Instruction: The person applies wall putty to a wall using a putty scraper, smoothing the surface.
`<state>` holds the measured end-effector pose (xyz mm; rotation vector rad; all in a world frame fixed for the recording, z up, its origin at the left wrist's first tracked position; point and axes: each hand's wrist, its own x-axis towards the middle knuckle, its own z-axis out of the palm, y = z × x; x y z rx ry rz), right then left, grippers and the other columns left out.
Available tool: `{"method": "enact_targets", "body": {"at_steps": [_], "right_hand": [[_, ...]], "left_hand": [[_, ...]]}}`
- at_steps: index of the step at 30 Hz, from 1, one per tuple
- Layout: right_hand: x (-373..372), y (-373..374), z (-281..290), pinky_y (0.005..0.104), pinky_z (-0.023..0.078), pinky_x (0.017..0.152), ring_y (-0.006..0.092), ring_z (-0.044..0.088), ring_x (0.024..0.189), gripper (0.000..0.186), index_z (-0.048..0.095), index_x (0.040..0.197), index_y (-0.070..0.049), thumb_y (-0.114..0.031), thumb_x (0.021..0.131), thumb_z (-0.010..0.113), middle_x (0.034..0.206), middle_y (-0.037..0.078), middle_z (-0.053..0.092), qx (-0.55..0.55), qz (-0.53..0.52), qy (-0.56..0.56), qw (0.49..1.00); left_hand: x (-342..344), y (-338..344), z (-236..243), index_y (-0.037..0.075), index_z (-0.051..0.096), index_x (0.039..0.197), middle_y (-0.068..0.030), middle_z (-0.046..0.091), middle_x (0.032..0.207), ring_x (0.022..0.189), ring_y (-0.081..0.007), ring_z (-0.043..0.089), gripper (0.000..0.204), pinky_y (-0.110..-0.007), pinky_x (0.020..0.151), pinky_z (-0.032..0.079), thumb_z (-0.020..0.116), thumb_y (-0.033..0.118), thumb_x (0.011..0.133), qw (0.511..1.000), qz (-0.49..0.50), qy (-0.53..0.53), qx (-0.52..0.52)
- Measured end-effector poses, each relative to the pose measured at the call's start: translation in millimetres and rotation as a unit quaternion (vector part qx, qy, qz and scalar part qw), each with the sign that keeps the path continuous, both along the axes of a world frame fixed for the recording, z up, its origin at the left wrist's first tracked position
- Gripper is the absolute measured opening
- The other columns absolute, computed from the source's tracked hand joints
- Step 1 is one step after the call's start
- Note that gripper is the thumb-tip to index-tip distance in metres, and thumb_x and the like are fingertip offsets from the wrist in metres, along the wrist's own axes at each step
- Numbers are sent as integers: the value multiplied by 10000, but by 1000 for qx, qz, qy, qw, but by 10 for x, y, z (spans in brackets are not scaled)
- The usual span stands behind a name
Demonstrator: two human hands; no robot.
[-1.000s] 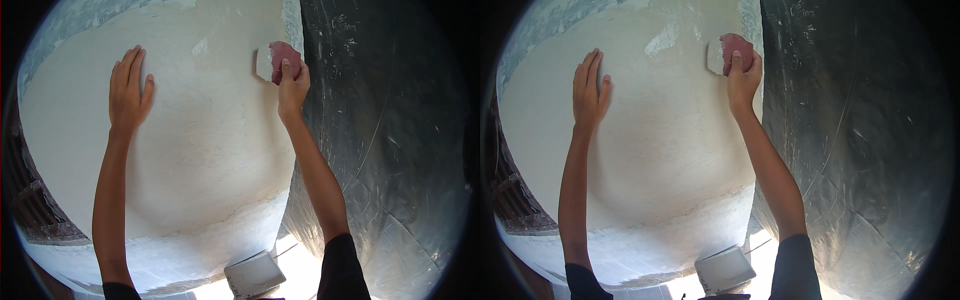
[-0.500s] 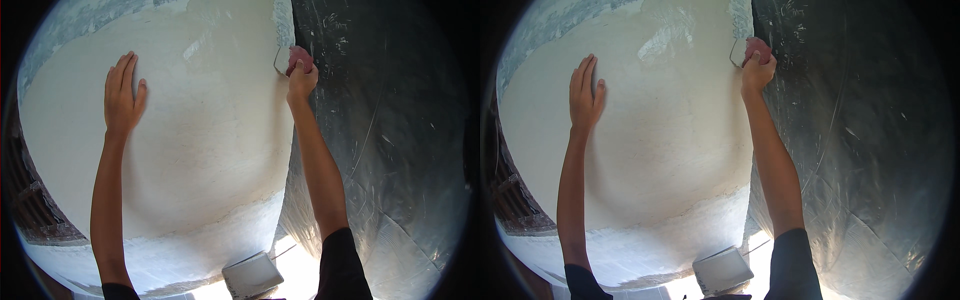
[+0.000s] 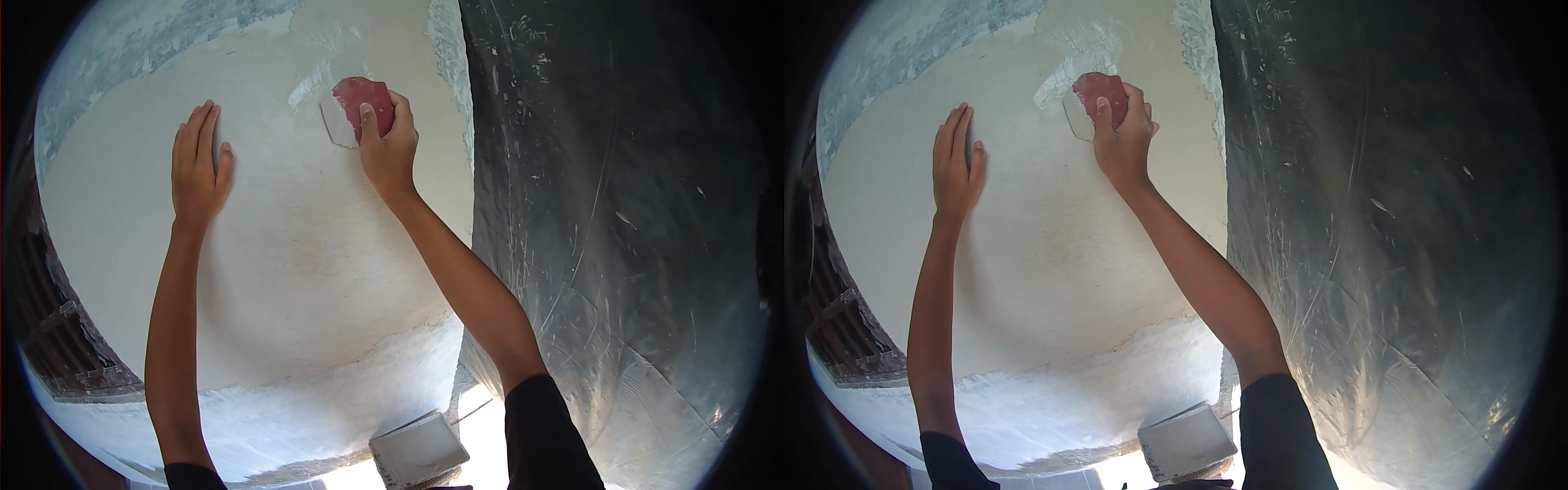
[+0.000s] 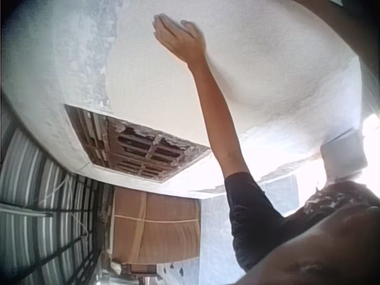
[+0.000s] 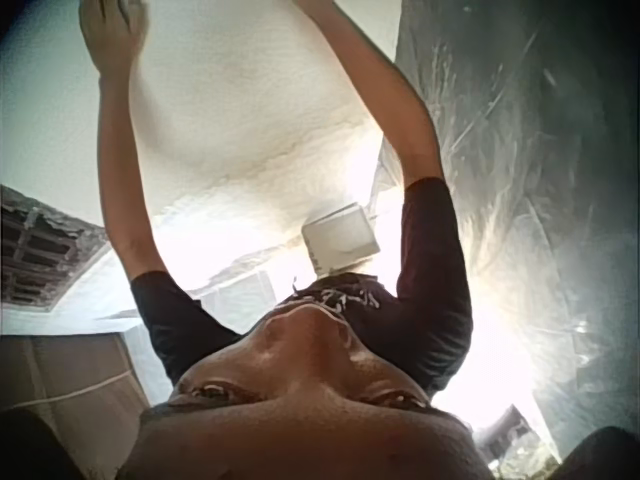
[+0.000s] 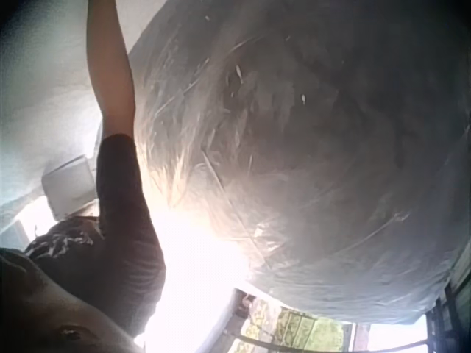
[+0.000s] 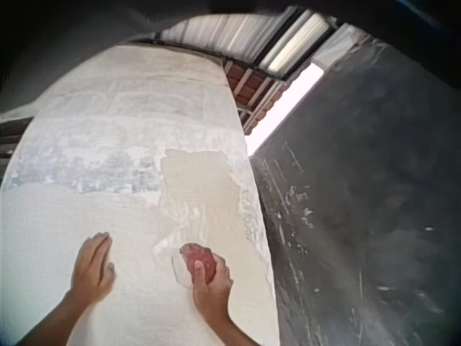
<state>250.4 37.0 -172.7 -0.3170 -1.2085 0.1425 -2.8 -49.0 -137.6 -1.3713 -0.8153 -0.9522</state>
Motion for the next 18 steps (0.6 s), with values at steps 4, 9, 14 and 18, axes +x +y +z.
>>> {"method": "enact_targets", "body": {"at_steps": [4, 9, 14, 18], "right_hand": [[544, 436, 37, 375, 461, 914, 315, 610, 1042, 328, 550, 1193, 6, -186, 935, 616, 1096, 182, 630, -45, -27, 174, 983], [1239, 509, 50, 350, 466, 914, 247, 606, 1027, 351, 527, 1215, 24, -176, 941, 617, 1145, 152, 600, -135, -21, 352, 926], [765, 267, 3, 339, 491, 864, 197, 609, 973, 340, 522, 1221, 17, -165, 950, 614, 1125, 131, 602, -84, 55, 191, 976], [112, -135, 106, 370, 472, 892, 237, 595, 993, 340, 532, 1210, -7, -194, 942, 625, 1027, 152, 637, -11, 84, 42, 995]], "left_hand": [[18, 115, -11, 18, 492, 1377, -121, 496, 1418, 1341, -284, 447, 501, -461, 1147, 323, 564, 72, 884, 1000, -10, 5, -6], [47, 6, 41, 4, 494, 1370, -139, 500, 1407, 1325, -298, 461, 507, -460, 1138, 337, 574, 49, 872, 1000, -7, 4, 21], [46, 125, 7, -4, 486, 1374, -148, 501, 1401, 1315, -306, 469, 522, -459, 1133, 343, 582, 33, 862, 1000, -13, 4, 13], [78, 97, -24, 12, 442, 1414, -145, 462, 1437, 1348, -304, 428, 543, -464, 1152, 307, 563, 64, 887, 1000, -7, -7, -8]]}}
